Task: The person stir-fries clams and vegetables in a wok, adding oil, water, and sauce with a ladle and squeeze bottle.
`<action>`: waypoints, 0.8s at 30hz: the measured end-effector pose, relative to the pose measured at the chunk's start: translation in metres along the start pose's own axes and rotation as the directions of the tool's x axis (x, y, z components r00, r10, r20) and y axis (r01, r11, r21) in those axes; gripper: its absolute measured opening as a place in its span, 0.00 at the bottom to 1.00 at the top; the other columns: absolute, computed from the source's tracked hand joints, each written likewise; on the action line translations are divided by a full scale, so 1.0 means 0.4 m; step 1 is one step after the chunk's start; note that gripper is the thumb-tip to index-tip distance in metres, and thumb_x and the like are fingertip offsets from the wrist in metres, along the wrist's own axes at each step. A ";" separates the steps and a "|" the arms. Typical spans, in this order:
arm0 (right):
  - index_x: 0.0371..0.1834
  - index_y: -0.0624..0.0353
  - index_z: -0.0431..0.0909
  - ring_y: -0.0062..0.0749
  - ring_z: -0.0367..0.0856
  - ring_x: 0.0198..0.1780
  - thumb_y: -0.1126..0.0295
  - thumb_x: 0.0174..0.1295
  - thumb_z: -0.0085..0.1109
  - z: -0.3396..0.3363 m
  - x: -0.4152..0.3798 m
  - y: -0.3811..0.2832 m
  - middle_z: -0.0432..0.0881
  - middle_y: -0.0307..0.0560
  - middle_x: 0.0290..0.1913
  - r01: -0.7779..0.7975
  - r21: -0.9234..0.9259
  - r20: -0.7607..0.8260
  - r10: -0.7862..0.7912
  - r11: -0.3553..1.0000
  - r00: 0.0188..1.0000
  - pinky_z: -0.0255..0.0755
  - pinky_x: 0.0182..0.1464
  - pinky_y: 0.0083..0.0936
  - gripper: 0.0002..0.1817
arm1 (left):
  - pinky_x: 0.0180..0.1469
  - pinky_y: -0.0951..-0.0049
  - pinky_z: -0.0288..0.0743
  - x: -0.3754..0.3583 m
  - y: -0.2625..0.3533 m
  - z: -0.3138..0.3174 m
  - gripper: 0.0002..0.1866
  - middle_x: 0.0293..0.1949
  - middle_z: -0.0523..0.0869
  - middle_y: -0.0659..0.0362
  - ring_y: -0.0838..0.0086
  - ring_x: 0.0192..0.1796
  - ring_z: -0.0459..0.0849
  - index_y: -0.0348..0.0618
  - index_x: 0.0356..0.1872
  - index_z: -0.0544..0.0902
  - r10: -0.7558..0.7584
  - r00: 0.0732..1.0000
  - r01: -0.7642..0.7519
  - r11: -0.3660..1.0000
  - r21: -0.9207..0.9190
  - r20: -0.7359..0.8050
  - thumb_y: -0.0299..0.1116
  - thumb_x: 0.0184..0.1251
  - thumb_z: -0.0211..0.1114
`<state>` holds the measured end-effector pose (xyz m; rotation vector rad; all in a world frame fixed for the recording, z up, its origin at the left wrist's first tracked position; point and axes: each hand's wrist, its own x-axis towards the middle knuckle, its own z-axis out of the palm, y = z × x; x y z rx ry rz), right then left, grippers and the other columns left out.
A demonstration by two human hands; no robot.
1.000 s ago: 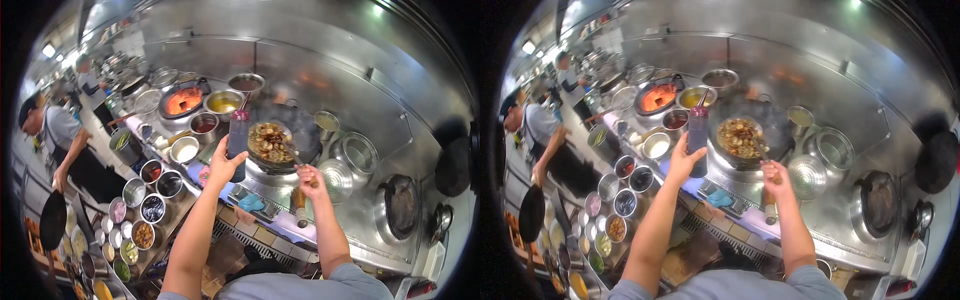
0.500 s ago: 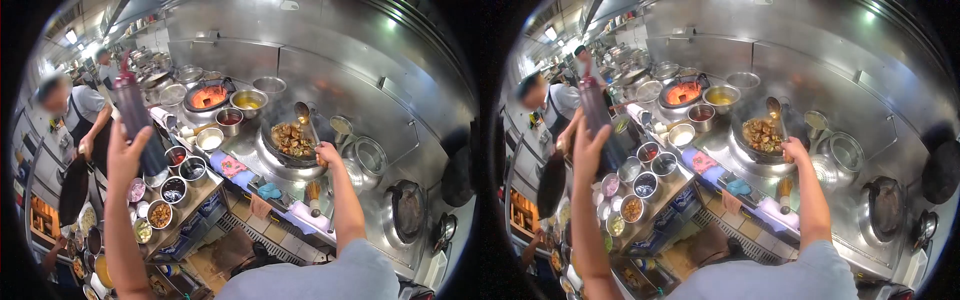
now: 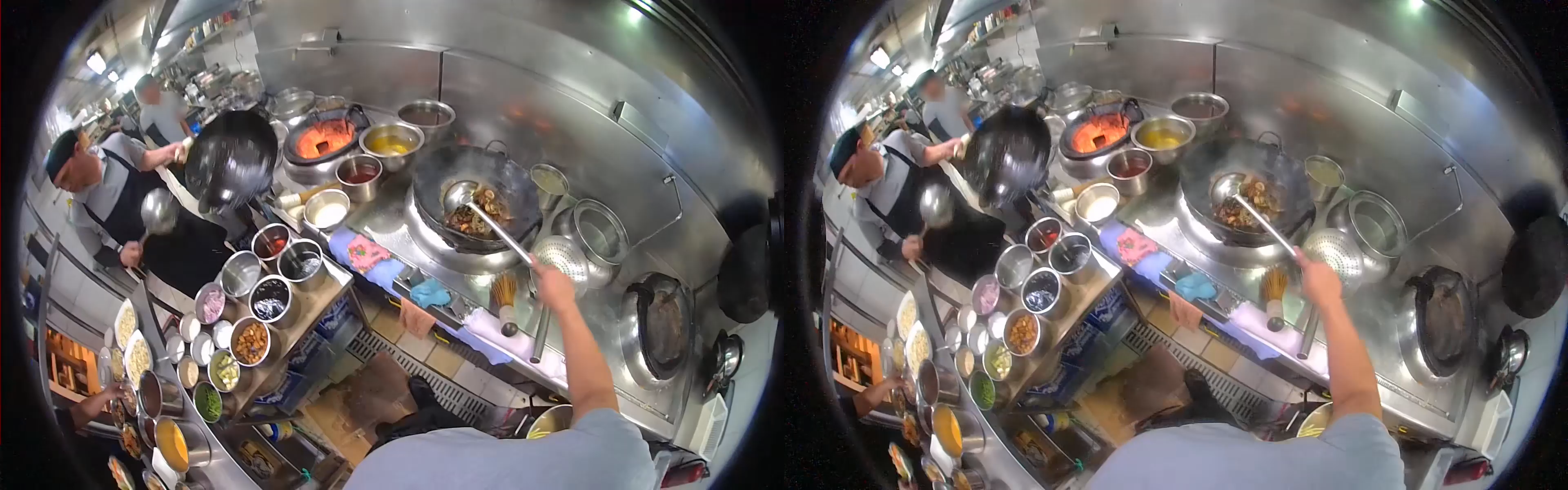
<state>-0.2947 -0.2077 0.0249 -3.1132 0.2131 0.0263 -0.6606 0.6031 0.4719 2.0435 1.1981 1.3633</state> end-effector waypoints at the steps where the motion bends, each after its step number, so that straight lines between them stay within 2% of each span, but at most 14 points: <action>1: 0.71 0.32 0.65 0.52 0.83 0.44 0.71 0.62 0.49 -0.018 -0.011 0.053 0.82 0.55 0.41 0.008 0.027 -0.048 -0.007 1.000 0.999 0.77 0.46 0.43 0.31 | 0.61 0.59 0.70 0.011 -0.046 -0.061 0.46 0.58 0.76 0.34 0.50 0.57 0.77 0.23 0.65 0.64 -0.071 0.997 0.072 0.997 0.036 -0.042 0.55 0.60 0.69; 2: 0.70 0.34 0.67 0.52 0.83 0.43 0.72 0.60 0.51 -0.039 -0.017 0.085 0.82 0.56 0.39 0.023 0.056 -0.095 -0.017 0.998 0.995 0.77 0.45 0.43 0.32 | 0.61 0.59 0.70 0.008 -0.095 -0.088 0.45 0.58 0.76 0.35 0.50 0.57 0.77 0.23 0.65 0.64 -0.090 0.993 0.097 0.992 0.087 -0.079 0.54 0.61 0.69; 4: 0.66 0.39 0.72 0.53 0.83 0.43 0.74 0.56 0.54 -0.198 -0.089 0.083 0.82 0.59 0.38 -0.015 0.121 -0.059 0.022 0.993 0.998 0.75 0.45 0.43 0.31 | 0.61 0.59 0.70 -0.008 -0.211 -0.118 0.44 0.58 0.76 0.35 0.51 0.58 0.77 0.23 0.65 0.65 -0.118 0.982 0.145 0.972 0.187 -0.150 0.53 0.61 0.68; 6: 0.64 0.49 0.75 0.52 0.84 0.42 0.78 0.52 0.54 -0.283 -0.151 0.097 0.83 0.60 0.41 0.030 0.231 -0.124 -0.001 0.972 0.992 0.75 0.46 0.36 0.31 | 0.61 0.60 0.70 -0.038 -0.327 -0.107 0.43 0.58 0.76 0.36 0.51 0.58 0.77 0.24 0.65 0.65 -0.126 0.975 0.175 0.943 0.282 -0.183 0.52 0.61 0.68; 7: 0.63 0.51 0.75 0.52 0.84 0.42 0.76 0.52 0.55 -0.349 -0.181 0.055 0.83 0.62 0.44 -0.069 0.226 -0.001 0.071 0.972 0.997 0.75 0.47 0.35 0.30 | 0.62 0.60 0.70 -0.056 -0.379 -0.091 0.42 0.58 0.76 0.36 0.51 0.58 0.77 0.24 0.65 0.65 -0.124 0.974 0.181 0.930 0.321 -0.190 0.51 0.62 0.67; 11: 0.64 0.52 0.74 0.53 0.83 0.42 0.71 0.53 0.55 -0.117 -0.052 0.115 0.83 0.63 0.40 -0.034 0.168 0.027 0.030 0.985 0.999 0.74 0.46 0.38 0.30 | 0.62 0.61 0.69 -0.110 -0.522 -0.008 0.40 0.58 0.76 0.37 0.52 0.59 0.77 0.25 0.65 0.66 -0.109 0.979 0.172 0.893 0.416 -0.170 0.49 0.62 0.66; 12: 0.64 0.53 0.73 0.53 0.83 0.43 0.72 0.54 0.54 -0.119 -0.043 0.111 0.83 0.63 0.39 -0.057 0.236 0.057 0.045 0.970 0.997 0.74 0.45 0.39 0.29 | 0.62 0.61 0.69 -0.119 -0.541 0.008 0.39 0.58 0.76 0.37 0.53 0.59 0.76 0.25 0.65 0.66 -0.109 0.980 0.170 0.889 0.426 -0.164 0.48 0.63 0.66; 15: 0.64 0.57 0.72 0.55 0.82 0.45 0.72 0.55 0.52 -0.090 0.017 0.051 0.83 0.63 0.40 -0.054 0.358 0.051 0.039 0.932 0.998 0.74 0.47 0.42 0.29 | 0.62 0.61 0.68 -0.145 -0.575 0.038 0.38 0.58 0.76 0.38 0.54 0.59 0.76 0.26 0.65 0.67 -0.105 0.980 0.170 0.880 0.444 -0.168 0.47 0.63 0.65; 17: 0.67 0.57 0.69 0.57 0.82 0.46 0.71 0.57 0.52 0.025 0.071 -0.008 0.83 0.63 0.41 -0.014 0.308 -0.039 0.027 0.951 0.999 0.74 0.50 0.45 0.29 | 0.63 0.62 0.68 -0.156 -0.577 0.062 0.37 0.58 0.76 0.39 0.54 0.60 0.76 0.26 0.65 0.67 -0.096 0.983 0.159 0.874 0.459 -0.159 0.46 0.64 0.65; 19: 0.70 0.54 0.64 0.60 0.81 0.47 0.69 0.60 0.52 0.104 0.085 -0.088 0.83 0.64 0.42 -0.114 0.305 0.042 0.107 0.945 0.993 0.73 0.53 0.47 0.32 | 0.63 0.62 0.68 -0.168 -0.575 0.085 0.36 0.58 0.76 0.39 0.55 0.60 0.76 0.27 0.65 0.67 -0.088 0.984 0.152 0.868 0.473 -0.155 0.44 0.64 0.64; 21: 0.73 0.53 0.59 0.62 0.81 0.47 0.68 0.61 0.52 0.084 0.049 -0.119 0.82 0.65 0.44 -0.113 0.268 0.113 0.086 0.957 0.990 0.73 0.54 0.48 0.33 | 0.63 0.63 0.68 -0.175 -0.573 0.106 0.35 0.58 0.76 0.40 0.55 0.60 0.76 0.27 0.65 0.68 -0.084 0.985 0.149 0.861 0.487 -0.154 0.43 0.64 0.64; 24: 0.74 0.48 0.58 0.60 0.81 0.48 0.69 0.60 0.53 0.054 0.023 0.008 0.82 0.65 0.46 -0.037 0.247 0.139 0.002 0.968 0.990 0.73 0.54 0.47 0.35 | 0.63 0.63 0.67 -0.182 -0.561 0.136 0.33 0.59 0.76 0.41 0.56 0.61 0.75 0.28 0.65 0.68 -0.067 0.985 0.138 0.858 0.495 -0.157 0.41 0.65 0.63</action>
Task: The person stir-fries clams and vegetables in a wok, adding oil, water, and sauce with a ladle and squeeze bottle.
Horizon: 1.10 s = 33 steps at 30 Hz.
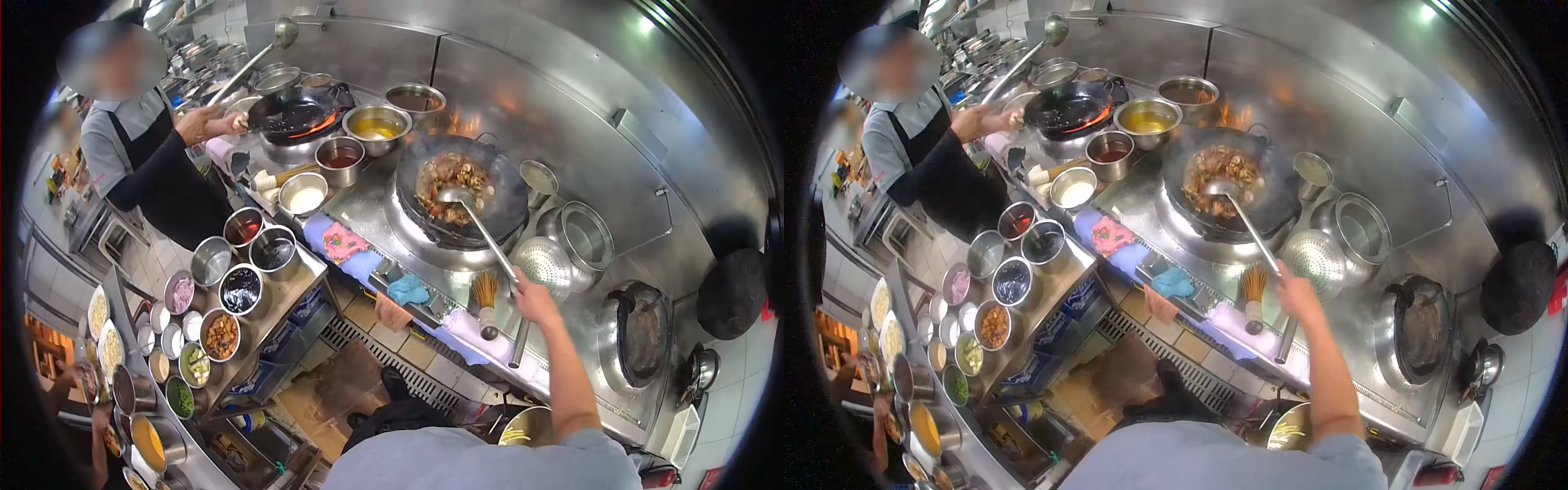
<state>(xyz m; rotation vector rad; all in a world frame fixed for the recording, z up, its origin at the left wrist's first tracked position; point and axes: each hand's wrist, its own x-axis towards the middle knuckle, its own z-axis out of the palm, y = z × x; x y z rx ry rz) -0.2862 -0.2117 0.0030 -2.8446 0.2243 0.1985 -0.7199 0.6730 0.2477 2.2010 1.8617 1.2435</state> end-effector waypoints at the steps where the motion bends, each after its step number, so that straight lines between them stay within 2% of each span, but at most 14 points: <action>1: 0.74 0.43 0.58 0.58 0.81 0.49 0.68 0.61 0.52 -0.035 -0.005 0.033 0.83 0.61 0.46 0.062 0.006 -0.016 -0.061 0.998 0.998 0.74 0.53 0.47 0.35 | 0.63 0.63 0.67 -0.004 0.002 0.005 0.32 0.59 0.76 0.41 0.56 0.61 0.75 0.28 0.65 0.68 -0.001 1.000 0.001 1.000 0.007 -0.004 0.41 0.65 0.63; 7: 0.74 0.49 0.58 0.63 0.80 0.49 0.68 0.62 0.52 0.041 0.078 -0.010 0.81 0.67 0.47 -0.013 0.067 -0.071 0.018 0.998 0.997 0.75 0.52 0.47 0.34 | 0.64 0.64 0.66 -0.042 0.032 0.034 0.29 0.59 0.76 0.42 0.58 0.62 0.75 0.29 0.64 0.69 0.022 0.999 -0.021 0.999 0.036 -0.023 0.37 0.66 0.61; 10: 0.76 0.53 0.55 0.42 0.83 0.33 0.68 0.66 0.52 0.120 0.069 0.086 0.85 0.60 0.45 0.248 0.429 -0.139 -0.208 0.868 0.968 0.77 0.38 0.36 0.34 | 0.64 0.65 0.66 -0.065 0.055 0.039 0.28 0.59 0.76 0.43 0.59 0.62 0.74 0.30 0.64 0.70 0.052 0.997 -0.050 0.998 0.044 -0.060 0.36 0.67 0.60; 11: 0.76 0.54 0.55 0.25 0.74 0.22 0.75 0.66 0.53 0.008 0.028 0.045 0.83 0.48 0.39 -0.125 0.724 0.155 0.017 0.678 0.988 0.72 0.24 0.25 0.34 | 0.65 0.65 0.66 -0.073 0.063 0.040 0.27 0.59 0.76 0.43 0.59 0.62 0.74 0.30 0.64 0.70 0.070 0.994 -0.067 0.997 0.047 -0.080 0.35 0.67 0.60; 14: 0.76 0.55 0.54 0.19 0.66 0.16 0.69 0.69 0.49 -0.058 0.039 0.074 0.69 0.34 0.24 -0.205 0.835 0.179 0.101 0.511 0.979 0.63 0.18 0.19 0.32 | 0.65 0.66 0.65 -0.125 0.106 0.072 0.26 0.59 0.76 0.44 0.60 0.63 0.74 0.31 0.64 0.71 0.193 0.970 -0.187 0.981 0.054 -0.146 0.33 0.68 0.59; 16: 0.76 0.56 0.55 0.19 0.67 0.17 0.68 0.70 0.49 -0.066 0.086 0.029 0.71 0.35 0.25 -0.169 0.817 0.081 0.180 0.552 0.980 0.64 0.18 0.20 0.31 | 0.65 0.66 0.65 -0.186 0.111 0.130 0.25 0.59 0.76 0.45 0.60 0.63 0.74 0.31 0.64 0.71 0.324 0.931 -0.318 0.946 0.060 -0.168 0.32 0.68 0.59; 17: 0.75 0.57 0.55 0.20 0.66 0.17 0.68 0.71 0.48 0.018 0.159 0.086 0.71 0.36 0.24 -0.008 0.694 -0.140 0.145 0.720 0.980 0.64 0.18 0.21 0.30 | 0.65 0.66 0.65 -0.231 0.109 0.181 0.25 0.59 0.76 0.45 0.61 0.63 0.74 0.32 0.64 0.71 0.405 0.902 -0.402 0.914 0.056 -0.149 0.32 0.68 0.58; 19: 0.76 0.53 0.53 0.20 0.67 0.17 0.67 0.72 0.46 0.156 0.285 0.172 0.71 0.36 0.25 0.010 0.598 -0.196 0.134 0.801 0.971 0.64 0.18 0.21 0.30 | 0.65 0.67 0.65 -0.365 0.078 0.322 0.24 0.59 0.76 0.46 0.61 0.64 0.74 0.32 0.64 0.71 0.534 0.845 -0.533 0.845 -0.030 0.025 0.30 0.69 0.58; 22: 0.75 0.44 0.52 0.21 0.66 0.19 0.64 0.74 0.44 0.141 0.254 -0.005 0.70 0.36 0.26 -0.252 0.855 0.111 0.315 0.454 0.943 0.67 0.19 0.22 0.28 | 0.57 0.70 0.70 -0.688 0.184 0.433 0.27 0.59 0.75 0.53 0.66 0.59 0.74 0.40 0.65 0.70 0.440 0.752 -0.272 0.885 -0.377 0.490 0.20 0.63 0.55; 23: 0.73 0.44 0.55 0.21 0.66 0.19 0.63 0.74 0.45 0.160 0.230 -0.063 0.70 0.36 0.26 -0.294 0.901 0.182 0.336 0.318 0.924 0.67 0.20 0.23 0.26 | 0.53 0.72 0.71 -0.768 0.192 0.476 0.25 0.52 0.76 0.54 0.69 0.51 0.75 0.38 0.64 0.70 0.439 0.742 -0.172 0.855 -0.490 0.506 0.21 0.64 0.56; 26: 0.59 0.45 0.68 0.20 0.65 0.20 0.63 0.73 0.47 0.141 0.181 -0.196 0.70 0.35 0.25 -0.313 0.883 0.371 0.111 -0.351 0.922 0.65 0.21 0.21 0.13 | 0.45 0.76 0.74 -0.943 0.240 0.554 0.23 0.48 0.79 0.55 0.74 0.43 0.79 0.36 0.61 0.71 0.469 0.644 0.036 0.770 -0.637 0.604 0.22 0.64 0.59; 28: 0.54 0.61 0.70 0.17 0.67 0.20 0.67 0.71 0.47 0.094 0.182 -0.158 0.70 0.36 0.26 -0.392 0.567 0.399 -0.176 -0.725 0.900 0.66 0.21 0.18 0.14 | 0.46 0.73 0.77 -0.999 0.271 0.581 0.22 0.52 0.80 0.54 0.72 0.46 0.81 0.38 0.60 0.73 0.501 0.586 0.097 0.737 -0.669 0.637 0.21 0.64 0.60; 30: 0.52 0.72 0.69 0.16 0.70 0.21 0.69 0.69 0.47 0.010 0.159 -0.149 0.70 0.36 0.26 -0.487 0.349 0.328 -0.382 -0.801 0.864 0.67 0.22 0.17 0.16 | 0.46 0.73 0.78 -1.022 0.310 0.590 0.22 0.52 0.79 0.54 0.72 0.44 0.82 0.38 0.60 0.73 0.553 0.516 0.076 0.731 -0.678 0.654 0.21 0.63 0.60; 33: 0.47 0.58 0.70 0.18 0.69 0.19 0.67 0.69 0.49 -0.096 0.107 -0.196 0.72 0.36 0.25 -0.475 0.733 0.470 -0.144 -0.487 0.871 0.64 0.20 0.18 0.09 | 0.45 0.74 0.79 -1.020 0.345 0.602 0.21 0.51 0.80 0.53 0.72 0.42 0.83 0.38 0.58 0.74 0.581 0.402 0.190 0.703 -0.685 0.708 0.20 0.62 0.60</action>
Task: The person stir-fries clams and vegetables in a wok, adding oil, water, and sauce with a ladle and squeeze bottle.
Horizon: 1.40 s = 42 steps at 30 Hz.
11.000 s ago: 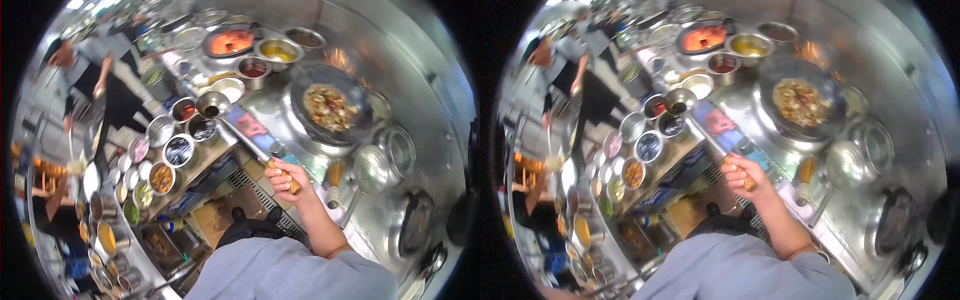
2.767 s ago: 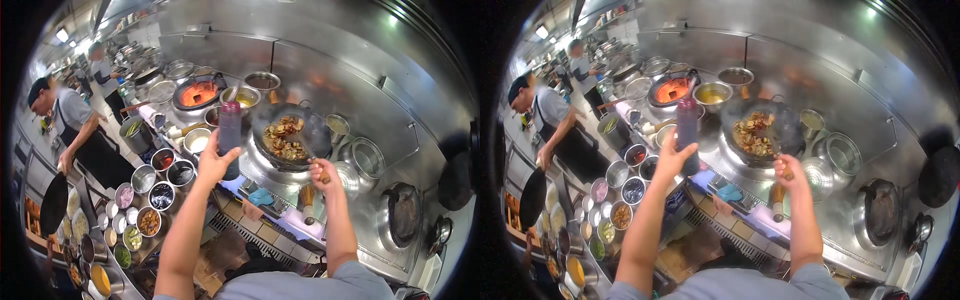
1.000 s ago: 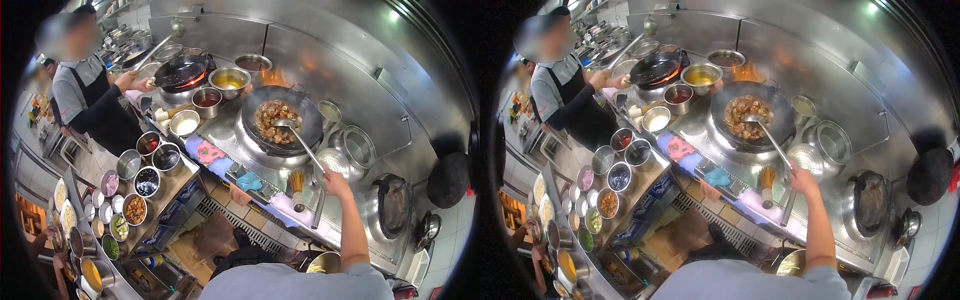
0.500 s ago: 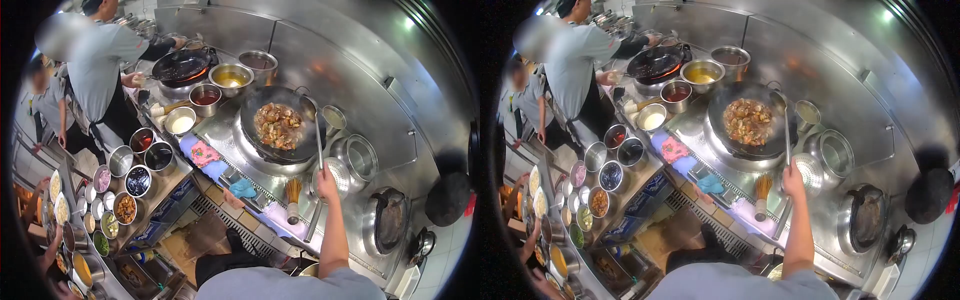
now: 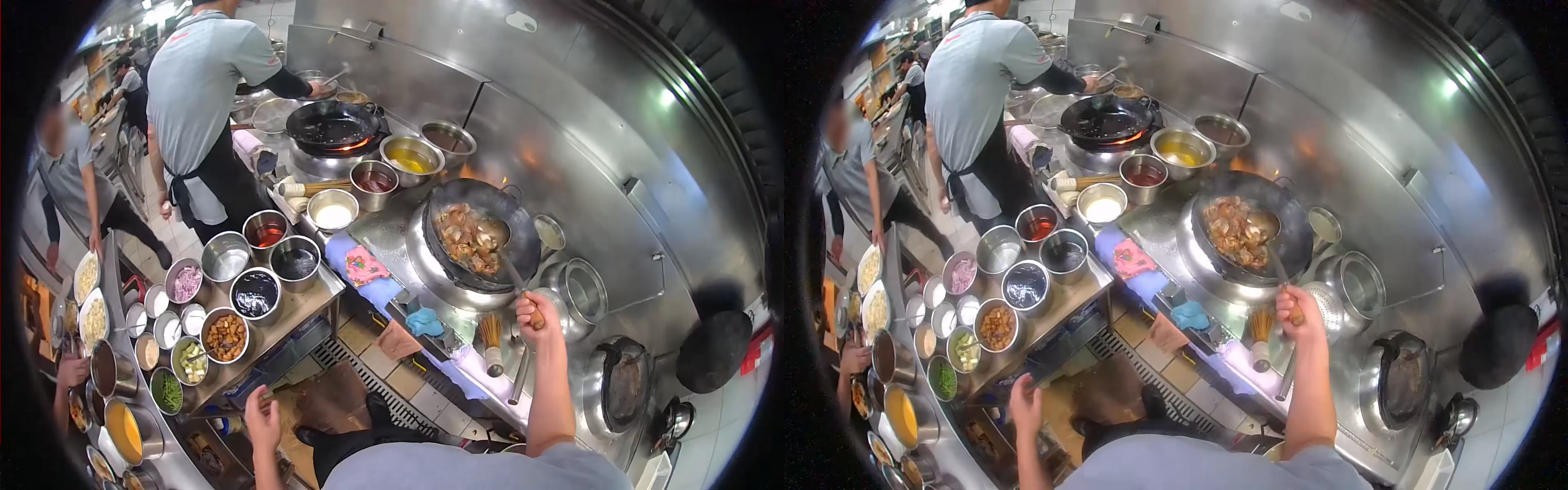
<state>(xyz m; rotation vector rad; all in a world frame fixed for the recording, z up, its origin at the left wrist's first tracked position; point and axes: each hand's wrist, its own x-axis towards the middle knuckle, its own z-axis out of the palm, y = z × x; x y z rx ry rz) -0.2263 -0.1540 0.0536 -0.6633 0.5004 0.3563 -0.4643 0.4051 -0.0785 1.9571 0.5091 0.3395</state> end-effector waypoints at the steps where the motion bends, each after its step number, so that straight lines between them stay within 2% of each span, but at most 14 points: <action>1: 0.47 0.58 0.70 0.18 0.69 0.19 0.67 0.69 0.49 0.032 -0.020 0.008 0.72 0.36 0.25 0.019 -0.003 -0.002 -0.019 1.000 1.000 0.64 0.20 0.18 0.09 | 0.44 0.74 0.79 0.015 -0.003 0.000 0.20 0.51 0.80 0.53 0.71 0.42 0.84 0.39 0.57 0.75 -0.009 0.999 0.012 0.999 -0.041 0.051 0.20 0.62 0.60; 3: 0.52 0.53 0.67 0.20 0.69 0.19 0.67 0.69 0.49 0.096 -0.063 0.036 0.72 0.37 0.24 0.168 -0.592 -0.156 -0.317 0.788 0.936 0.65 0.18 0.21 0.11 | 0.45 0.73 0.79 0.048 -0.011 -0.004 0.17 0.45 0.84 0.54 0.71 0.41 0.85 0.39 0.53 0.78 0.079 0.992 -0.076 0.997 -0.030 0.096 0.23 0.62 0.62; 6: 0.44 0.52 0.65 0.24 0.70 0.17 0.67 0.68 0.52 -0.007 0.040 0.029 0.72 0.41 0.23 0.200 -0.743 -0.205 -0.502 0.639 0.840 0.64 0.15 0.23 0.07 | 0.46 0.71 0.78 0.090 0.012 -0.035 0.14 0.39 0.86 0.55 0.71 0.41 0.85 0.38 0.49 0.80 0.167 0.966 -0.160 0.986 -0.053 0.195 0.27 0.62 0.63; 7: 0.48 0.56 0.65 0.25 0.70 0.17 0.67 0.68 0.52 0.020 0.041 0.066 0.71 0.41 0.23 0.023 -0.958 -0.162 -0.606 0.285 0.779 0.63 0.14 0.24 0.11 | 0.46 0.71 0.78 0.104 0.018 -0.044 0.14 0.39 0.86 0.55 0.71 0.41 0.85 0.38 0.49 0.80 0.201 0.954 -0.192 0.980 -0.060 0.222 0.27 0.62 0.63; 13: 0.48 0.53 0.70 0.13 0.61 0.16 0.68 0.68 0.55 0.212 -0.121 0.279 0.63 0.29 0.21 0.267 -0.596 -0.149 -0.431 0.757 0.890 0.57 0.13 0.14 0.08 | 0.48 0.69 0.79 0.167 0.141 -0.076 0.14 0.41 0.87 0.55 0.72 0.45 0.85 0.42 0.51 0.81 0.241 0.835 -0.124 0.958 -0.258 0.495 0.31 0.66 0.62; 17: 0.54 0.60 0.70 0.13 0.62 0.14 0.68 0.73 0.43 0.327 -0.259 0.490 0.65 0.31 0.21 -0.031 -0.026 0.268 0.037 0.999 0.963 0.60 0.14 0.17 0.12 | 0.47 0.71 0.76 0.164 0.176 0.057 0.22 0.47 0.83 0.59 0.76 0.45 0.81 0.44 0.59 0.76 0.383 0.565 0.309 0.724 -0.617 0.731 0.45 0.71 0.61; 20: 0.54 0.59 0.67 0.15 0.64 0.16 0.62 0.71 0.47 0.477 -0.310 0.757 0.66 0.33 0.22 -0.143 -0.060 0.257 0.154 0.988 0.954 0.60 0.18 0.16 0.15 | 0.43 0.73 0.77 0.179 0.325 0.019 0.31 0.42 0.83 0.59 0.76 0.41 0.81 0.42 0.67 0.65 0.030 0.632 0.574 0.652 -0.495 0.774 0.47 0.71 0.61; 26: 0.53 0.59 0.70 0.30 0.80 0.31 0.52 0.73 0.46 0.585 -0.142 1.154 0.77 0.44 0.35 -0.115 -0.772 0.351 0.571 0.625 0.742 0.76 0.30 0.24 0.21 | 0.24 0.82 0.69 0.266 0.140 -0.183 0.08 0.24 0.76 0.64 0.82 0.23 0.73 0.46 0.45 0.69 -0.204 0.882 0.471 0.431 -0.769 0.425 0.31 0.70 0.58; 28: 0.46 0.60 0.74 0.22 0.79 0.31 0.59 0.75 0.45 0.657 0.020 1.205 0.78 0.42 0.34 0.230 -0.858 0.475 0.540 0.459 0.694 0.72 0.29 0.17 0.15 | 0.20 0.80 0.63 0.227 0.068 -0.339 0.20 0.20 0.72 0.66 0.83 0.18 0.68 0.42 0.62 0.67 -0.287 0.897 0.440 0.528 -0.726 0.335 0.28 0.70 0.56; 30: 0.38 0.59 0.76 0.18 0.77 0.30 0.64 0.73 0.50 0.748 0.214 1.277 0.77 0.35 0.27 0.559 -0.794 0.606 0.376 0.238 0.701 0.70 0.28 0.17 0.11 | 0.21 0.79 0.63 0.156 0.067 -0.496 0.25 0.18 0.70 0.66 0.82 0.17 0.67 0.41 0.68 0.62 -0.332 0.884 0.462 0.514 -0.723 0.328 0.25 0.71 0.52; 32: 0.34 0.63 0.78 0.39 0.82 0.31 0.65 0.66 0.58 0.891 0.353 1.383 0.82 0.51 0.30 0.831 -0.553 0.820 0.136 -0.059 0.556 0.74 0.36 0.30 0.11 | 0.24 0.79 0.65 0.066 0.096 -0.616 0.23 0.18 0.69 0.66 0.82 0.19 0.68 0.42 0.67 0.63 -0.404 0.871 0.476 0.553 -0.683 0.280 0.27 0.72 0.51; 35: 0.40 0.62 0.78 0.58 0.82 0.41 0.57 0.58 0.64 1.017 0.551 1.576 0.83 0.61 0.40 0.837 -0.426 0.766 0.355 -0.344 0.536 0.74 0.44 0.46 0.18 | 0.27 0.79 0.64 -0.071 0.119 -0.702 0.24 0.17 0.68 0.67 0.82 0.19 0.67 0.41 0.67 0.65 -0.474 0.856 0.460 0.516 -0.723 0.206 0.27 0.71 0.53; 38: 0.38 0.61 0.80 0.55 0.83 0.43 0.66 0.58 0.58 1.089 0.686 1.726 0.84 0.59 0.38 0.926 -0.087 0.583 0.736 -0.367 0.346 0.76 0.45 0.42 0.11 | 0.29 0.77 0.64 -0.178 0.135 -0.692 0.27 0.16 0.67 0.66 0.81 0.19 0.66 0.40 0.69 0.64 -0.554 0.816 0.401 0.335 -0.852 0.166 0.26 0.68 0.54; 42: 0.37 0.61 0.81 0.51 0.84 0.37 0.64 0.60 0.58 1.200 0.627 1.815 0.84 0.57 0.32 0.954 -0.298 0.768 0.591 -0.012 0.247 0.76 0.40 0.38 0.11 | 0.28 0.76 0.61 -0.235 0.149 -0.624 0.28 0.16 0.68 0.64 0.79 0.18 0.66 0.39 0.70 0.63 -0.639 0.764 0.313 0.241 -0.919 0.092 0.27 0.68 0.55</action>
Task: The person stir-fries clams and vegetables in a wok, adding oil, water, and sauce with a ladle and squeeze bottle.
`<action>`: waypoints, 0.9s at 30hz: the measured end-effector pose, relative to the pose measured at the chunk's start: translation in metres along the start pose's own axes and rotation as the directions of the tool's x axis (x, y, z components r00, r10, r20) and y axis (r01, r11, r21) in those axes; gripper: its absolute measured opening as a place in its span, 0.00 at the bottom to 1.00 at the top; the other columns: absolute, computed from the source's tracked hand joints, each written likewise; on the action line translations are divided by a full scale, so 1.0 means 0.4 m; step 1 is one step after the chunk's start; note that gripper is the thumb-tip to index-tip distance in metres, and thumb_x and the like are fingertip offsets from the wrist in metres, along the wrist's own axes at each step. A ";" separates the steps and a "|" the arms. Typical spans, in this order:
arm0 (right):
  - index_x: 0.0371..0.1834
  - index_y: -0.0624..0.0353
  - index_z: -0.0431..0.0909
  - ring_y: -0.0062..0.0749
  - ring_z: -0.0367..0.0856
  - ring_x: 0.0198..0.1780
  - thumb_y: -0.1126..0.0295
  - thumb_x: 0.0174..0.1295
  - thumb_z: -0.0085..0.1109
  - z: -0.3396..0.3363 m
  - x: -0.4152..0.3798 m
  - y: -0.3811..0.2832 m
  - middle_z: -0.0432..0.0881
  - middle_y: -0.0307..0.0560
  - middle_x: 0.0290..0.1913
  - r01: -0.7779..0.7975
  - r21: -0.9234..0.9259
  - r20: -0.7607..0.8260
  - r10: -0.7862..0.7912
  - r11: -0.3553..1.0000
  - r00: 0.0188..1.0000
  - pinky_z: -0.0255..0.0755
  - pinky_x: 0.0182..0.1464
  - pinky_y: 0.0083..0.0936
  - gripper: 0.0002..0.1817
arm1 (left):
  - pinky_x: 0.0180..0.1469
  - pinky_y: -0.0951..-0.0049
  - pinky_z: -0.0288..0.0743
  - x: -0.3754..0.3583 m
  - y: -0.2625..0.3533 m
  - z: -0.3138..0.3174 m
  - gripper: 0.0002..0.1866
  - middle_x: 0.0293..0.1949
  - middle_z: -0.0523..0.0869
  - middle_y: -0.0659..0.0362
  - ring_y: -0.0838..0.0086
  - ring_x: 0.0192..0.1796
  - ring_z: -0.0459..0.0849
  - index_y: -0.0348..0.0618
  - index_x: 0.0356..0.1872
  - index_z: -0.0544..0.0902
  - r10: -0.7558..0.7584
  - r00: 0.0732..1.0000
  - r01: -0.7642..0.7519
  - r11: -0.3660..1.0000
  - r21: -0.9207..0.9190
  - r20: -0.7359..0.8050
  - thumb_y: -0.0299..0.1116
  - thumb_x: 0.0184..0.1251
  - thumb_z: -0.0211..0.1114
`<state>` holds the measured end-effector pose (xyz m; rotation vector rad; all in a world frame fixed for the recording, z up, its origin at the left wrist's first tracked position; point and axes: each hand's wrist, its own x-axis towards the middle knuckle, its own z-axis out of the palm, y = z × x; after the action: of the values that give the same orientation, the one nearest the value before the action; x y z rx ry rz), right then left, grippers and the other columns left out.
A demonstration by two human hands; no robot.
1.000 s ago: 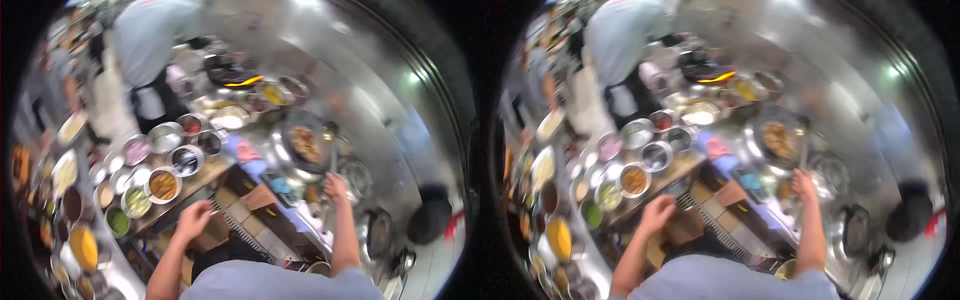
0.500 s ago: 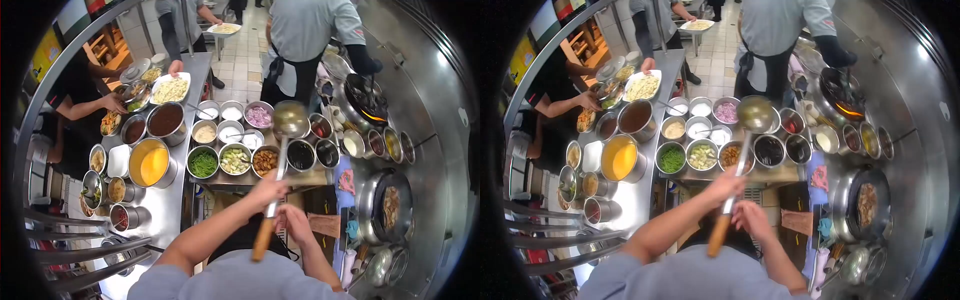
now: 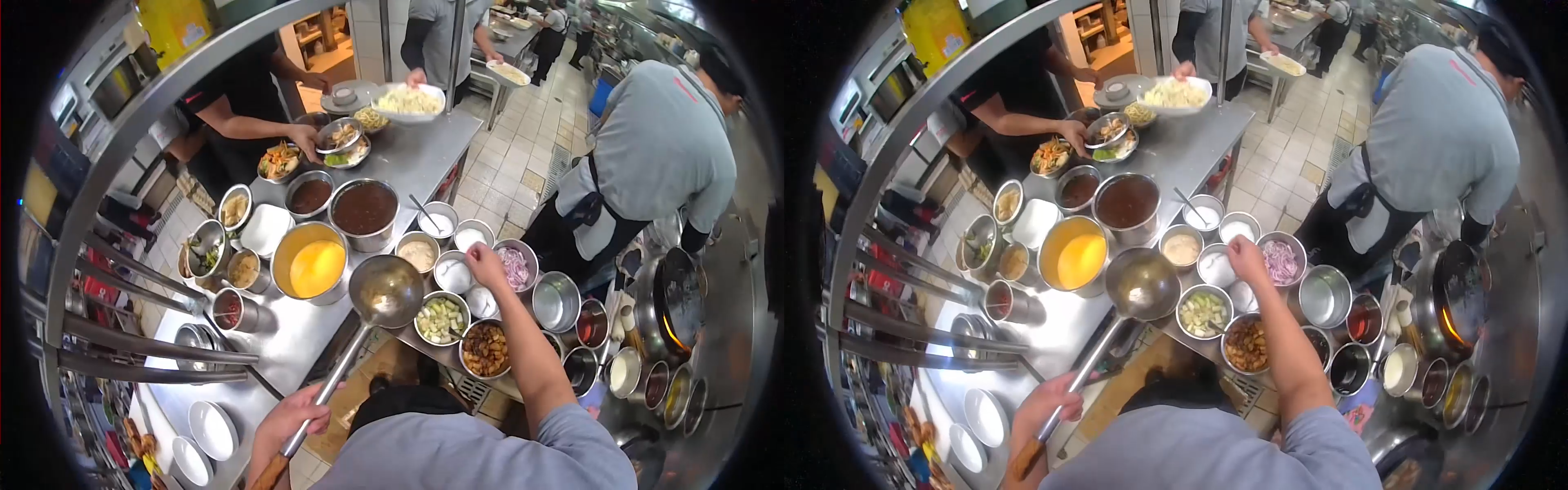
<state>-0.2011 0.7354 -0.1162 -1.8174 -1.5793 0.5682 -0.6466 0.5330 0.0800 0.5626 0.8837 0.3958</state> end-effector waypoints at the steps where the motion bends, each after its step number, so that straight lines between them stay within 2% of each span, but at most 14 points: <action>1: 0.38 0.61 0.82 0.50 0.83 0.36 0.63 0.61 0.58 0.011 0.018 -0.005 0.84 0.56 0.31 0.019 0.154 -0.032 -0.014 0.988 0.999 0.76 0.39 0.37 0.12 | 0.28 0.76 0.61 0.001 -0.021 0.009 0.29 0.16 0.68 0.64 0.79 0.18 0.66 0.38 0.70 0.63 -0.008 1.000 0.007 0.998 -0.060 -0.022 0.27 0.68 0.56; 2: 0.39 0.61 0.83 0.48 0.83 0.34 0.61 0.62 0.59 0.019 0.026 -0.006 0.85 0.54 0.32 -0.028 0.094 0.048 0.023 0.995 0.999 0.76 0.38 0.34 0.14 | 0.27 0.76 0.61 0.008 -0.045 0.020 0.29 0.16 0.68 0.64 0.79 0.18 0.67 0.37 0.70 0.63 0.027 0.999 -0.031 0.995 -0.092 -0.047 0.26 0.67 0.57; 3: 0.39 0.61 0.84 0.48 0.84 0.36 0.61 0.63 0.58 0.032 0.015 0.004 0.85 0.54 0.35 0.171 -0.034 0.020 -0.170 0.985 0.985 0.76 0.40 0.34 0.14 | 0.27 0.76 0.61 0.012 -0.070 0.028 0.29 0.16 0.68 0.64 0.79 0.17 0.67 0.37 0.69 0.64 0.029 0.997 -0.037 0.992 -0.117 -0.077 0.26 0.66 0.57; 5: 0.39 0.61 0.84 0.48 0.84 0.38 0.62 0.63 0.58 0.020 0.003 0.024 0.85 0.55 0.37 0.192 -0.053 0.106 -0.185 0.980 0.977 0.76 0.42 0.35 0.14 | 0.26 0.76 0.61 0.031 -0.118 0.035 0.29 0.15 0.68 0.64 0.79 0.16 0.66 0.36 0.69 0.64 0.034 0.993 -0.056 0.979 -0.196 -0.115 0.25 0.65 0.58; 6: 0.41 0.61 0.84 0.48 0.84 0.41 0.65 0.64 0.58 -0.019 -0.012 0.007 0.85 0.55 0.39 0.092 -0.031 0.181 -0.085 0.995 0.980 0.76 0.45 0.34 0.12 | 0.26 0.76 0.61 0.036 -0.129 0.048 0.30 0.15 0.69 0.63 0.79 0.16 0.66 0.36 0.69 0.64 0.027 0.990 -0.055 0.978 -0.202 -0.139 0.26 0.65 0.58; 8: 0.43 0.61 0.85 0.47 0.85 0.39 0.69 0.63 0.59 -0.127 -0.052 -0.018 0.86 0.55 0.39 0.248 -0.014 0.043 -0.248 0.969 0.968 0.77 0.45 0.33 0.10 | 0.26 0.77 0.60 0.042 -0.142 0.065 0.30 0.15 0.69 0.63 0.80 0.16 0.66 0.36 0.69 0.63 0.015 0.985 -0.052 0.975 -0.216 -0.173 0.25 0.64 0.58; 9: 0.43 0.61 0.85 0.41 0.86 0.40 0.70 0.64 0.58 -0.157 -0.061 0.005 0.87 0.53 0.40 0.232 -0.017 0.022 -0.231 0.973 0.973 0.78 0.44 0.30 0.10 | 0.26 0.77 0.60 0.048 -0.144 0.069 0.30 0.15 0.69 0.63 0.80 0.16 0.66 0.36 0.69 0.63 0.008 0.984 -0.049 0.973 -0.224 -0.178 0.25 0.64 0.58; 11: 0.41 0.60 0.85 0.43 0.86 0.41 0.67 0.65 0.58 -0.185 -0.079 0.061 0.87 0.56 0.39 -0.002 0.098 0.002 0.002 0.995 1.000 0.78 0.45 0.31 0.10 | 0.25 0.77 0.60 0.058 -0.148 0.075 0.31 0.15 0.69 0.64 0.80 0.16 0.66 0.36 0.70 0.63 0.026 0.983 -0.067 0.972 -0.223 -0.184 0.25 0.64 0.57; 12: 0.42 0.60 0.85 0.37 0.87 0.41 0.67 0.65 0.58 -0.188 -0.078 0.091 0.87 0.54 0.40 -0.105 0.109 0.025 0.103 0.988 0.994 0.78 0.45 0.27 0.11 | 0.25 0.77 0.60 0.070 -0.145 0.079 0.31 0.15 0.69 0.64 0.80 0.16 0.66 0.37 0.69 0.64 0.036 0.984 -0.076 0.971 -0.228 -0.175 0.24 0.62 0.57; 15: 0.43 0.59 0.85 0.35 0.87 0.38 0.66 0.64 0.58 -0.124 -0.074 0.142 0.87 0.53 0.36 0.036 0.311 -0.100 -0.005 0.950 0.995 0.78 0.42 0.26 0.11 | 0.26 0.77 0.61 0.113 -0.121 0.098 0.31 0.15 0.69 0.65 0.80 0.16 0.67 0.37 0.68 0.65 0.034 0.980 -0.072 0.979 -0.189 -0.197 0.23 0.60 0.55; 16: 0.43 0.60 0.85 0.34 0.87 0.35 0.66 0.64 0.59 -0.125 -0.080 0.097 0.87 0.51 0.34 0.039 0.251 -0.099 -0.014 0.967 0.995 0.77 0.41 0.26 0.11 | 0.26 0.77 0.62 0.129 -0.108 0.105 0.31 0.15 0.69 0.64 0.80 0.16 0.67 0.37 0.68 0.66 0.034 0.978 -0.068 0.984 -0.163 -0.207 0.22 0.60 0.55; 19: 0.44 0.61 0.85 0.37 0.87 0.36 0.64 0.64 0.59 -0.048 -0.083 0.129 0.87 0.52 0.35 -0.061 0.175 -0.006 0.063 0.983 0.998 0.78 0.42 0.28 0.13 | 0.26 0.76 0.63 0.183 -0.076 0.114 0.31 0.15 0.69 0.64 0.79 0.17 0.67 0.37 0.68 0.66 0.043 0.972 -0.070 0.991 -0.111 -0.230 0.22 0.58 0.53; 24: 0.43 0.61 0.85 0.38 0.87 0.39 0.64 0.63 0.60 -0.025 -0.126 0.119 0.87 0.54 0.37 -0.176 0.264 0.034 0.174 0.948 0.984 0.78 0.43 0.28 0.13 | 0.26 0.76 0.65 0.273 -0.022 0.128 0.30 0.15 0.70 0.63 0.79 0.17 0.68 0.38 0.66 0.67 0.056 0.965 -0.032 0.995 0.096 -0.258 0.22 0.57 0.50; 27: 0.43 0.62 0.85 0.25 0.82 0.37 0.68 0.65 0.57 -0.019 -0.122 0.159 0.87 0.43 0.34 -0.264 0.299 0.012 0.273 0.917 0.962 0.74 0.40 0.22 0.11 | 0.25 0.78 0.64 0.316 -0.016 0.121 0.30 0.16 0.71 0.63 0.79 0.18 0.69 0.38 0.66 0.67 0.099 0.958 -0.025 0.964 0.264 -0.270 0.22 0.58 0.50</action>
<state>-0.1603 0.6825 -0.1610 -1.8071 -1.1554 0.8528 -0.5335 0.5821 0.0235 0.7894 1.2043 0.4270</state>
